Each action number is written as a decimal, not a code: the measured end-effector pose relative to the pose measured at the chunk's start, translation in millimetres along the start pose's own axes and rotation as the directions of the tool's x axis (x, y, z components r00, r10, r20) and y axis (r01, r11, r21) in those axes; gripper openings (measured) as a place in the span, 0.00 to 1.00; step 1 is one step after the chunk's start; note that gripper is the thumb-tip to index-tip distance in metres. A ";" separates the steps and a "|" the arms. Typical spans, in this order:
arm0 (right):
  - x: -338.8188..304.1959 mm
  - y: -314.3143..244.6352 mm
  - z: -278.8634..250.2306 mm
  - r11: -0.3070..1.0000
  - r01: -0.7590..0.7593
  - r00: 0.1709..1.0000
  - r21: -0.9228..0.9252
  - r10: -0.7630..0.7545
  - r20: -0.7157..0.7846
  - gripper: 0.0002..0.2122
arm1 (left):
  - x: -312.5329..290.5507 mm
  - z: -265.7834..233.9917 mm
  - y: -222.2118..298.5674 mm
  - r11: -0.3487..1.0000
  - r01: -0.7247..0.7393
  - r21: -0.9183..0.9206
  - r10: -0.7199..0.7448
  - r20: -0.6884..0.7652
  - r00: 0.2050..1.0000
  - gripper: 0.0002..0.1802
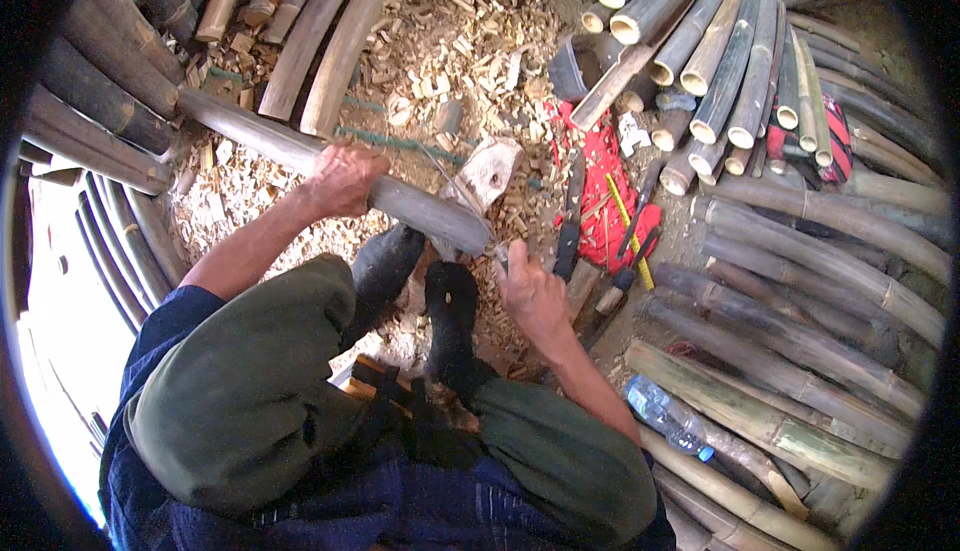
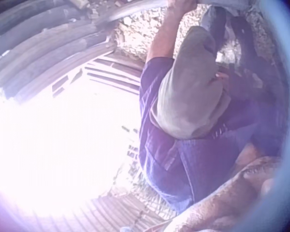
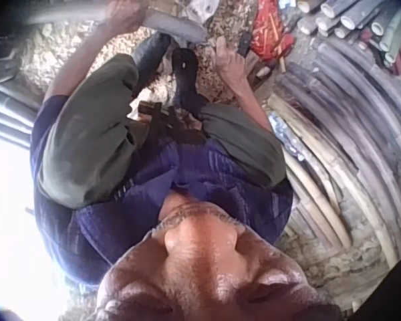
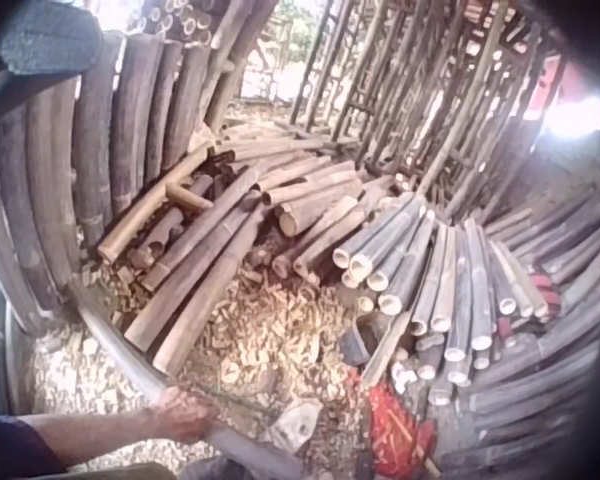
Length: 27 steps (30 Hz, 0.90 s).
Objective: The person sits cross-legged on the ground and uses a knife to shave the outer surface of bamboo poles. They repeatedly pick up a pole, shave it, and place it back into a pile of similar poles.
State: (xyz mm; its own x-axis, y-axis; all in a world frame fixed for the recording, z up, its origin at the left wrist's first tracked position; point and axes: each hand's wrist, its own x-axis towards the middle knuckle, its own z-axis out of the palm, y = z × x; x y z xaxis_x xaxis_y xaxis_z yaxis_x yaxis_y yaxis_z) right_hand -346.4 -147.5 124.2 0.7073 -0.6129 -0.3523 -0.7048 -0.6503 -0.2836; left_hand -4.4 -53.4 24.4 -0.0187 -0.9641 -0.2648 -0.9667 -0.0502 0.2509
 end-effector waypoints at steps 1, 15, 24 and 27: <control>1.0 2.7 -2.1 1.000 -0.008 1.000 0.009 0.008 -0.007 0.15 | 2.1 0.0 0.0 1.000 -0.003 -0.001 0.003 -0.011 1.000 0.19; -1.3 2.2 -19.2 0.999 -0.049 0.995 -0.002 0.049 0.086 0.14 | -10.3 5.5 3.8 0.999 -0.041 -0.032 0.035 -0.164 0.986 0.15; -0.4 27.5 13.8 0.983 -0.133 0.983 -0.123 0.147 0.112 0.13 | -17.4 18.0 9.8 0.993 -0.113 0.019 0.110 -0.425 0.898 0.14; 3.1 17.4 -8.0 0.997 -0.062 0.991 0.048 0.056 0.119 0.14 | -25.8 16.6 7.4 0.995 -0.093 0.038 0.100 -0.443 0.891 0.13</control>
State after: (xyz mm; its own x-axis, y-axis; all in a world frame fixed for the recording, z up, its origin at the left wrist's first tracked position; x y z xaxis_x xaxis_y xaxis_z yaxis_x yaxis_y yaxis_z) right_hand -356.0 -164.3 125.3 0.6548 -0.5908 -0.4713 -0.7493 -0.5887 -0.3031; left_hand -15.3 -24.5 17.6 -0.0008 -0.9795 0.2015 -0.9698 0.0499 0.2387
